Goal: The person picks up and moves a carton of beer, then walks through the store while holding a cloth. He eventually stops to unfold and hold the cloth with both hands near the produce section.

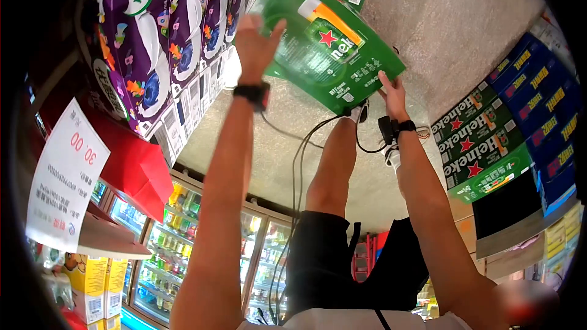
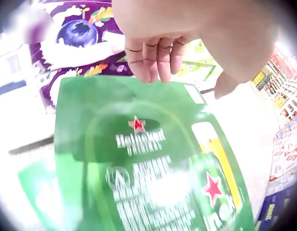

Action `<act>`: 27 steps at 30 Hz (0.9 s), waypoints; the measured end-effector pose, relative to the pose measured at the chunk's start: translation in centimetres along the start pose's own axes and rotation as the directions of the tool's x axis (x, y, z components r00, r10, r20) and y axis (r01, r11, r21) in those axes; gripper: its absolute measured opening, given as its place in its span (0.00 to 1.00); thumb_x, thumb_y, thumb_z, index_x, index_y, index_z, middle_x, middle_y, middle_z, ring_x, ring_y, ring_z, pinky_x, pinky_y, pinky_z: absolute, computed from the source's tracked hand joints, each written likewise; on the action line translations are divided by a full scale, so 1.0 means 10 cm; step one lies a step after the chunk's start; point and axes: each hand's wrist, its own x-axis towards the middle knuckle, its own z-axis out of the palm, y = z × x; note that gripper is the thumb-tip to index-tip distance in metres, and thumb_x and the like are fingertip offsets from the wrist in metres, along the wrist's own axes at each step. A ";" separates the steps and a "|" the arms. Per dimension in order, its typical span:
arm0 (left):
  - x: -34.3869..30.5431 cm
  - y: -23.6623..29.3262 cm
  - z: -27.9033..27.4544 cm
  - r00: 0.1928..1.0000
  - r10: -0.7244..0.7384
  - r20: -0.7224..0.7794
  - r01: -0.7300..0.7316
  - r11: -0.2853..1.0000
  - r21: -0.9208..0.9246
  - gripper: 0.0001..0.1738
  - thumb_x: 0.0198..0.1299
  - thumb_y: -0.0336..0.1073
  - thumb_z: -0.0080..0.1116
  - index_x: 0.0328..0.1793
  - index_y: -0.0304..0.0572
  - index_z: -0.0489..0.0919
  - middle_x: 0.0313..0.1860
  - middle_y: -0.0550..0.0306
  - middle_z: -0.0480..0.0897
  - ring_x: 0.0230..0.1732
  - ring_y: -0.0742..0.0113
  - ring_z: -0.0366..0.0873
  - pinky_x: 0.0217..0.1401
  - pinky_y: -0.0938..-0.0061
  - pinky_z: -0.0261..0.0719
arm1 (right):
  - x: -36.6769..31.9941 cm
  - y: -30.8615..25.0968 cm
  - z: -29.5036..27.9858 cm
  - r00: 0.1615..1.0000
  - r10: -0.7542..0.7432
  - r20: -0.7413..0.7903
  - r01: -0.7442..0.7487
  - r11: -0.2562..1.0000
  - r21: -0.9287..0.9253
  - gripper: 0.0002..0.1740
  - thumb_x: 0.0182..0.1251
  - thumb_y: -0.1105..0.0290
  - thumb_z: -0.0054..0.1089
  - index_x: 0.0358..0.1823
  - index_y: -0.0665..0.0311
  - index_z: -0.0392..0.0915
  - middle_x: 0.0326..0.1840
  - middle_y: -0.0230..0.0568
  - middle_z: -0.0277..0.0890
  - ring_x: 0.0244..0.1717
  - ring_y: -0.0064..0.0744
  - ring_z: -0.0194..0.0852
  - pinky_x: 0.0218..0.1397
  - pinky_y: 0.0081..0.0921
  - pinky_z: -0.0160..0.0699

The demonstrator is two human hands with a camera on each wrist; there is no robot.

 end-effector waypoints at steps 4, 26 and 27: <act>0.78 -0.35 0.17 0.921 -0.027 0.388 0.021 1.000 0.020 0.45 0.47 0.59 0.74 0.61 0.29 0.75 0.53 0.42 0.82 0.55 0.53 0.80 0.61 0.66 0.75 | -0.04 0.27 0.15 0.983 0.185 0.004 -0.184 0.978 0.099 0.37 0.66 0.46 0.63 0.66 0.63 0.66 0.59 0.38 0.73 0.59 0.32 0.72 0.60 0.39 0.74; 1.11 -0.58 0.40 0.609 -0.261 0.749 0.480 0.873 -0.087 0.41 0.50 0.55 0.75 0.64 0.35 0.76 0.54 0.54 0.82 0.53 0.67 0.78 0.59 0.72 0.74 | 0.22 0.50 -0.61 0.945 0.274 0.181 0.196 -0.030 -0.980 0.31 0.47 0.67 0.70 0.56 0.69 0.78 0.51 0.59 0.79 0.55 0.49 0.79 0.54 0.44 0.78; 1.13 -0.66 0.44 0.611 -0.263 0.747 0.481 0.872 -0.087 0.41 0.50 0.55 0.75 0.64 0.35 0.76 0.54 0.54 0.82 0.53 0.67 0.78 0.59 0.72 0.74 | 0.37 0.45 -0.63 0.909 0.040 0.415 0.412 0.062 -0.909 0.34 0.53 0.71 0.64 0.65 0.70 0.69 0.56 0.56 0.75 0.60 0.45 0.74 0.60 0.43 0.73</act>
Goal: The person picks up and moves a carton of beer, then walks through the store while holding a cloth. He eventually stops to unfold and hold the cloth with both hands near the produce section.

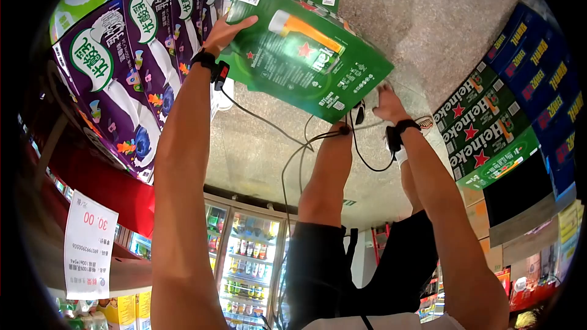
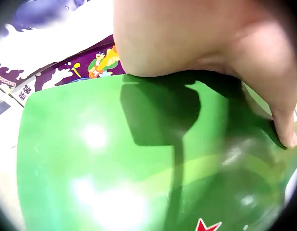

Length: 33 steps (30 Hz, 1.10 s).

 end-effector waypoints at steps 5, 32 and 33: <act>0.12 -0.18 -0.11 0.986 -0.067 0.150 0.096 0.976 -0.193 0.46 0.53 0.59 0.70 0.69 0.33 0.71 0.62 0.50 0.77 0.62 0.61 0.74 0.65 0.68 0.70 | 0.18 -0.15 -0.05 0.958 -0.228 0.176 -0.219 -0.179 0.959 0.36 0.61 0.73 0.59 0.72 0.65 0.59 0.69 0.47 0.66 0.70 0.44 0.63 0.73 0.42 0.60; -1.60 1.14 1.22 0.988 0.005 0.153 0.056 0.918 -0.392 0.33 0.61 0.50 0.65 0.65 0.35 0.73 0.56 0.56 0.80 0.55 0.66 0.76 0.60 0.72 0.73 | -1.93 0.01 -0.65 0.923 0.361 -0.131 0.330 -0.572 0.751 0.29 0.75 0.51 0.49 0.67 0.65 0.66 0.64 0.40 0.73 0.61 0.33 0.73 0.65 0.32 0.72; -1.77 1.29 1.36 0.987 0.019 0.160 0.049 0.912 -0.407 0.35 0.60 0.49 0.66 0.66 0.35 0.71 0.56 0.56 0.79 0.56 0.66 0.76 0.60 0.71 0.73 | -2.17 0.11 -0.65 0.921 0.367 -0.129 0.334 -0.579 0.743 0.29 0.75 0.51 0.49 0.67 0.65 0.66 0.63 0.39 0.73 0.61 0.34 0.73 0.64 0.33 0.72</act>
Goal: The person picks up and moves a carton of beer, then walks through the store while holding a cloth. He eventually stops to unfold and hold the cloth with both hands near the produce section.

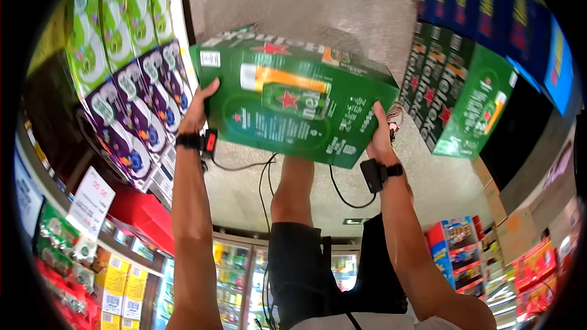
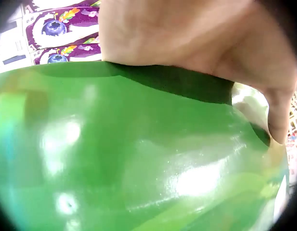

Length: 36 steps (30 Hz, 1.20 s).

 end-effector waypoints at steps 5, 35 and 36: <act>-0.58 0.26 1.04 0.995 0.017 0.101 -0.027 0.994 0.102 0.36 0.60 0.46 0.67 0.69 0.34 0.67 0.59 0.54 0.77 0.58 0.62 0.75 0.61 0.69 0.74 | -1.07 -0.41 -0.66 0.956 -0.143 -0.256 0.167 0.983 0.077 0.28 0.75 0.55 0.51 0.67 0.66 0.67 0.64 0.39 0.73 0.62 0.33 0.72 0.65 0.33 0.71; -0.31 0.44 7.31 0.789 0.011 0.615 -0.612 -0.075 0.787 0.47 0.44 0.61 0.70 0.66 0.35 0.75 0.58 0.41 0.81 0.59 0.50 0.79 0.64 0.65 0.72 | -1.66 -0.76 -2.93 0.809 -0.305 -0.503 0.583 0.303 0.754 0.35 0.75 0.42 0.44 0.70 0.62 0.64 0.68 0.42 0.68 0.65 0.42 0.67 0.70 0.40 0.64; -0.32 0.39 7.24 0.721 0.141 0.678 -0.663 -0.144 0.735 0.43 0.45 0.61 0.69 0.62 0.38 0.78 0.56 0.43 0.83 0.57 0.48 0.81 0.61 0.64 0.75 | -1.69 -0.72 -2.95 0.827 -0.328 -0.456 0.552 0.325 0.768 0.35 0.75 0.43 0.45 0.70 0.63 0.64 0.67 0.42 0.69 0.65 0.42 0.68 0.70 0.40 0.65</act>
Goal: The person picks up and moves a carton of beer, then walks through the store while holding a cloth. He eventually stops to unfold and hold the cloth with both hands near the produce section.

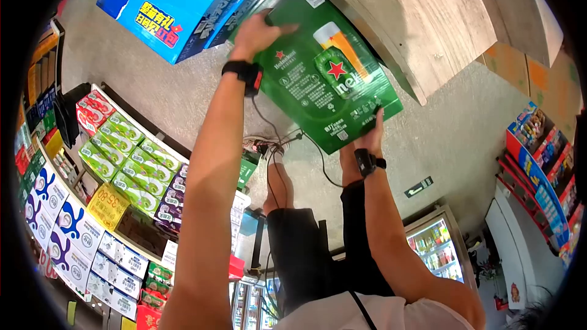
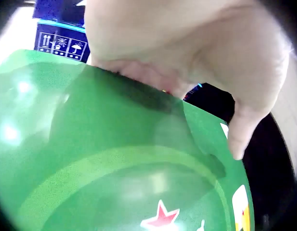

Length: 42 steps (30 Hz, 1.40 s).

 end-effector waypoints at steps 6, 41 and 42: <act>-0.93 -0.30 0.47 0.636 0.039 -0.770 -0.015 0.999 0.038 0.47 0.40 0.39 0.80 0.64 0.28 0.65 0.62 0.34 0.70 0.66 0.37 0.65 0.71 0.54 0.61 | 0.03 -0.08 0.04 0.997 0.068 -0.031 -0.069 0.996 -0.049 0.34 0.76 0.46 0.46 0.70 0.65 0.62 0.67 0.44 0.69 0.66 0.42 0.67 0.71 0.39 0.64; -0.84 -0.63 0.11 0.676 -0.559 -0.481 -0.210 0.480 -0.852 0.52 0.59 0.38 0.68 0.81 0.35 0.45 0.78 0.42 0.55 0.78 0.55 0.54 0.78 0.60 0.52 | 0.42 -0.11 0.47 0.997 0.068 0.024 -0.052 0.908 -0.416 0.35 0.75 0.45 0.47 0.73 0.62 0.60 0.70 0.39 0.66 0.68 0.38 0.65 0.71 0.39 0.64; -0.86 -0.68 0.00 0.603 -0.419 -0.679 -0.476 0.493 -0.728 0.51 0.61 0.40 0.66 0.81 0.35 0.44 0.79 0.42 0.54 0.79 0.54 0.51 0.80 0.60 0.48 | 0.44 -0.12 0.46 0.997 0.071 0.038 -0.048 0.902 -0.430 0.35 0.75 0.45 0.47 0.73 0.62 0.60 0.70 0.39 0.66 0.68 0.38 0.65 0.71 0.39 0.64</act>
